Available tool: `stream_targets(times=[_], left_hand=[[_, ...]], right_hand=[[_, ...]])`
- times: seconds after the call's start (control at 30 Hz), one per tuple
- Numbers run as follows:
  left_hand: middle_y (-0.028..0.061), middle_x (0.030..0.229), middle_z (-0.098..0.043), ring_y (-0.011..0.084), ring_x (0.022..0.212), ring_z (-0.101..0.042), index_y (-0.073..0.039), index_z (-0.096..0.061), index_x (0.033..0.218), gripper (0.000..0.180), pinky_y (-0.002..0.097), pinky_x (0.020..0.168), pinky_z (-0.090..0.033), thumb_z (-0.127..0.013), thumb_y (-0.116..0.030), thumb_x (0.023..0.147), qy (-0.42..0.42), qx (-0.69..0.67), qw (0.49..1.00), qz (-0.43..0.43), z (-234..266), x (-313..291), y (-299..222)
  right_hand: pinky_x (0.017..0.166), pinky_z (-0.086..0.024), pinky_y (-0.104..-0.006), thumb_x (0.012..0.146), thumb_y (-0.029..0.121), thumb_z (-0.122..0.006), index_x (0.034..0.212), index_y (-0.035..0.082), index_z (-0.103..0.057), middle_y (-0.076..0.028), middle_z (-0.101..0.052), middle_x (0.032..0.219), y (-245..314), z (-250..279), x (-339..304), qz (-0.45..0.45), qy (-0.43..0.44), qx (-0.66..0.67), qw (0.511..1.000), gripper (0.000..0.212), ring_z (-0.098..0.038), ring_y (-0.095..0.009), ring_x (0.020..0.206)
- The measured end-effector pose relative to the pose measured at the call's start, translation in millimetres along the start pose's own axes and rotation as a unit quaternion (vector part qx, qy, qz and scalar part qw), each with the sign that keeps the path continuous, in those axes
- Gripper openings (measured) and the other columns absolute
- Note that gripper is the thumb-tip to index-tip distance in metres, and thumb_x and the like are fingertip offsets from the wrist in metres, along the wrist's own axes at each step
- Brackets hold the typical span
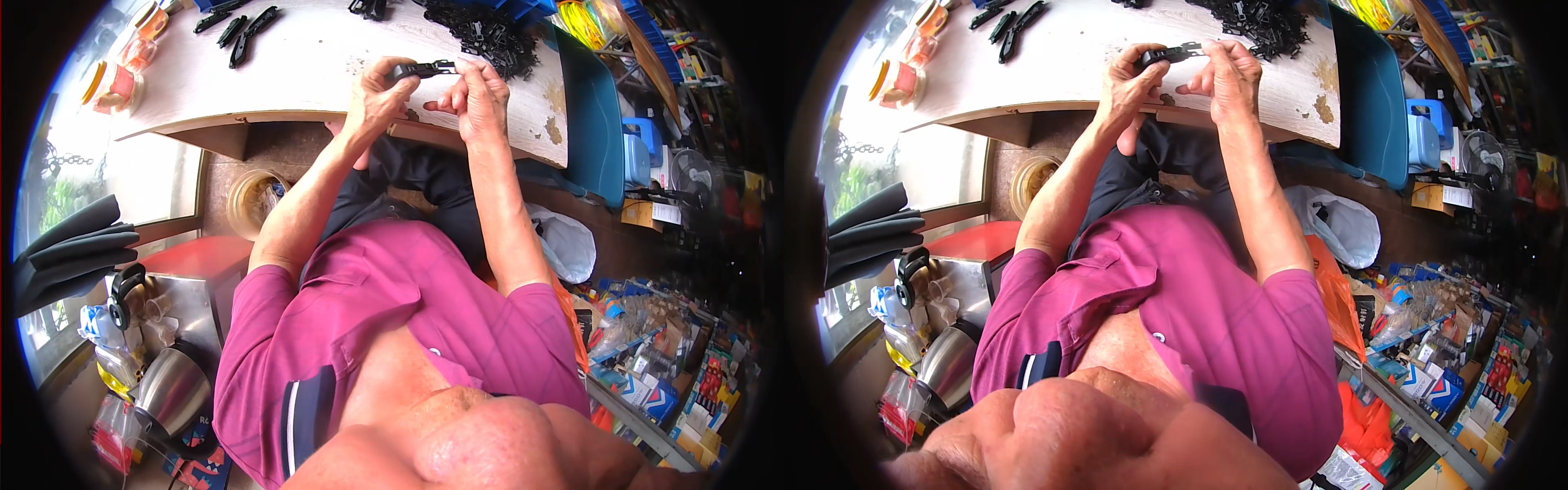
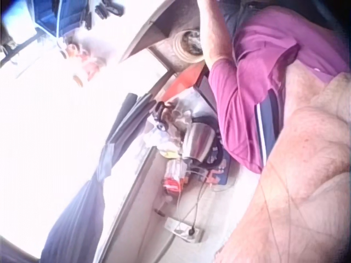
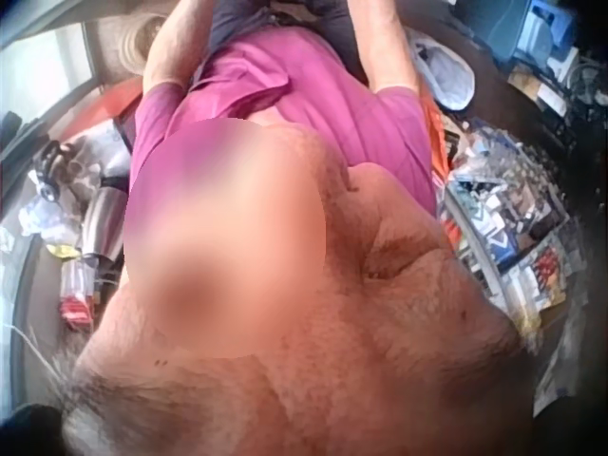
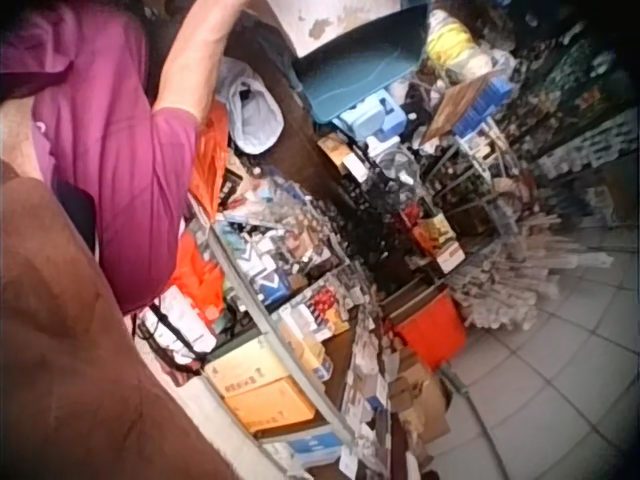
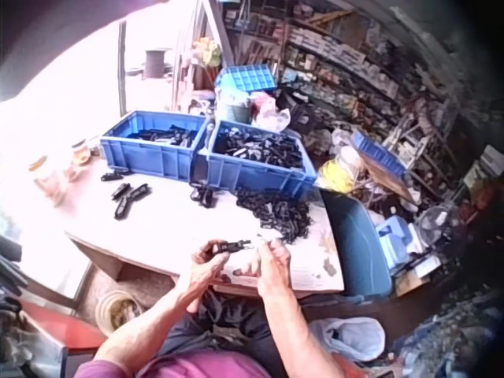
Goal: The person assembles small plastic components by taking plastic pieces from the table and fitting them together by hand.
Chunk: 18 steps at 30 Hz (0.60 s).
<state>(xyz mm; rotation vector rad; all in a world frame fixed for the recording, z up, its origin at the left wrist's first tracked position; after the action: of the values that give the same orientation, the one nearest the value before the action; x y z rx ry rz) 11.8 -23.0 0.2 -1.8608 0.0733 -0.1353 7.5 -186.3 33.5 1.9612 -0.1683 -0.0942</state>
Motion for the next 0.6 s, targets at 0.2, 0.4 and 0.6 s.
stream_targets(times=[0.2, 0.4, 0.6], left_hand=[[-0.0008, 0.073, -0.060, 0.0058, 0.058, -0.053, -0.004, -0.063, 0.114, 0.029, 0.0212, 0.053, -0.045, -0.065, -0.009, 0.085, 0.043, 0.078, 0.996, 0.013, -8, -1, 0], [0.0068, 0.074, -0.063, 0.0118, 0.060, -0.059, -0.001, -0.061, 0.117, 0.034, 0.0270, 0.056, -0.049, -0.062, -0.014, 0.085, 0.063, 0.169, 0.983, -0.032, -8, 3, 2], [0.0161, 0.083, -0.069, 0.0203, 0.068, -0.068, -0.001, -0.065, 0.110, 0.032, 0.0328, 0.066, -0.053, -0.063, -0.021, 0.086, 0.016, 0.187, 0.980, -0.066, -11, -1, -7]], right_hand=[[0.041, -0.047, -0.0293, 0.086, 0.009, -0.067, 0.082, 0.004, -0.060, -0.001, -0.048, 0.047, -9, -3, -3, -0.016, 0.023, -0.017, 0.999, 0.010, -0.050, -0.015, 0.037], [0.040, -0.045, -0.0276, 0.085, 0.009, -0.069, 0.081, 0.005, -0.060, 0.000, -0.047, 0.047, -23, 4, 0, -0.018, 0.009, -0.053, 0.998, 0.010, -0.046, -0.013, 0.036], [0.039, -0.038, -0.0233, 0.084, 0.011, -0.071, 0.077, 0.006, -0.061, 0.003, -0.047, 0.050, -24, -3, -9, -0.030, -0.012, -0.035, 0.999, 0.013, -0.035, -0.005, 0.038]])
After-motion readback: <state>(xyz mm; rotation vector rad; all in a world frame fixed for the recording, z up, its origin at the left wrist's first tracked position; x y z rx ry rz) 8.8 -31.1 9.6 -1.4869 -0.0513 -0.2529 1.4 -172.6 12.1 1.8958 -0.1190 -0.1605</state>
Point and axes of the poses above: each hand's wrist, its own x-axis towards the middle knuckle, its own z-axis out of the back of the hand, y = z × x, the point moved 5 cm from there along x, towards the middle knuckle
